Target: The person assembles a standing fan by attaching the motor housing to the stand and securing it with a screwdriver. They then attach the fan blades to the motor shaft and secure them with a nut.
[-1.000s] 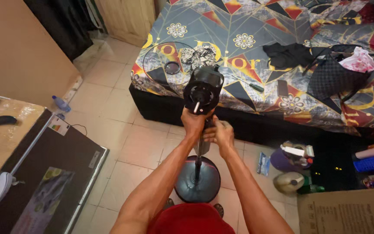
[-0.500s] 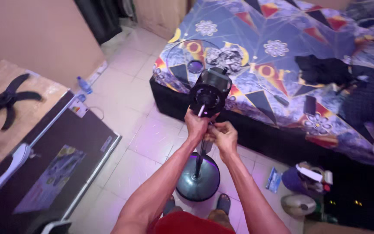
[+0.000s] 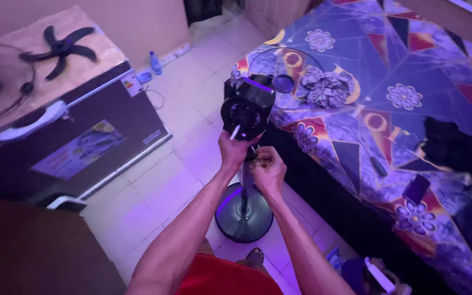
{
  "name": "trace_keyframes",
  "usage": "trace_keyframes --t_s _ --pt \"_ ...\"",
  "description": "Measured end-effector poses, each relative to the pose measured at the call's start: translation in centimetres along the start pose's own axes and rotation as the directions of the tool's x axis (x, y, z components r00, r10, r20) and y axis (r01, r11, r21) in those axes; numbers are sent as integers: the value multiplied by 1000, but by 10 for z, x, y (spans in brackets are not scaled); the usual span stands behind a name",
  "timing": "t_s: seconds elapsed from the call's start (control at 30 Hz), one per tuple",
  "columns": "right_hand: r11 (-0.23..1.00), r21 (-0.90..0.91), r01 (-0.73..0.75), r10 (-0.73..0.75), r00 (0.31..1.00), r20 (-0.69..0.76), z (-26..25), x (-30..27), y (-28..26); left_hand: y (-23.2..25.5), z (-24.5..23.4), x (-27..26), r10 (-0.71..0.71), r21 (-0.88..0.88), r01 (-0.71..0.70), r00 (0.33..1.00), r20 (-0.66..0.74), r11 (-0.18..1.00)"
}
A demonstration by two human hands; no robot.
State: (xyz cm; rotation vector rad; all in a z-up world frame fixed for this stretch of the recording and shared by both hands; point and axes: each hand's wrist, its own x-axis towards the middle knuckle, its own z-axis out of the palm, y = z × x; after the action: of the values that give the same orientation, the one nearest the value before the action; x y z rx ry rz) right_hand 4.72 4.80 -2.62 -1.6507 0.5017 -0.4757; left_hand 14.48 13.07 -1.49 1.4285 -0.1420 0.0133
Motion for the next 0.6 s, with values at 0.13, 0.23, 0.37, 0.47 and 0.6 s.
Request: trace_keyframes --t_s 0.13,0.23,0.37,0.47,0.6 --pt "749 263 -609 523 786 330 1 18 -3 -3 -8 6 38 -231 -60 995 -96 971" --pt "579 453 -678 502 735 456 18 31 -3 -2 -15 14 -21 -96 4 985 -172 995" --pt "988 147 -37 19 993 118 38 36 -21 -5 -19 30 42 -275 -87 985 -167 957" --pt "924 -244 294 -291 955 52 43 38 -50 -6 -23 43 5 -261 -55 982 -189 964" --pt "982 -91 -167 177 977 120 64 57 -71 -2 -27 70 40 -224 -82 982 -186 971"
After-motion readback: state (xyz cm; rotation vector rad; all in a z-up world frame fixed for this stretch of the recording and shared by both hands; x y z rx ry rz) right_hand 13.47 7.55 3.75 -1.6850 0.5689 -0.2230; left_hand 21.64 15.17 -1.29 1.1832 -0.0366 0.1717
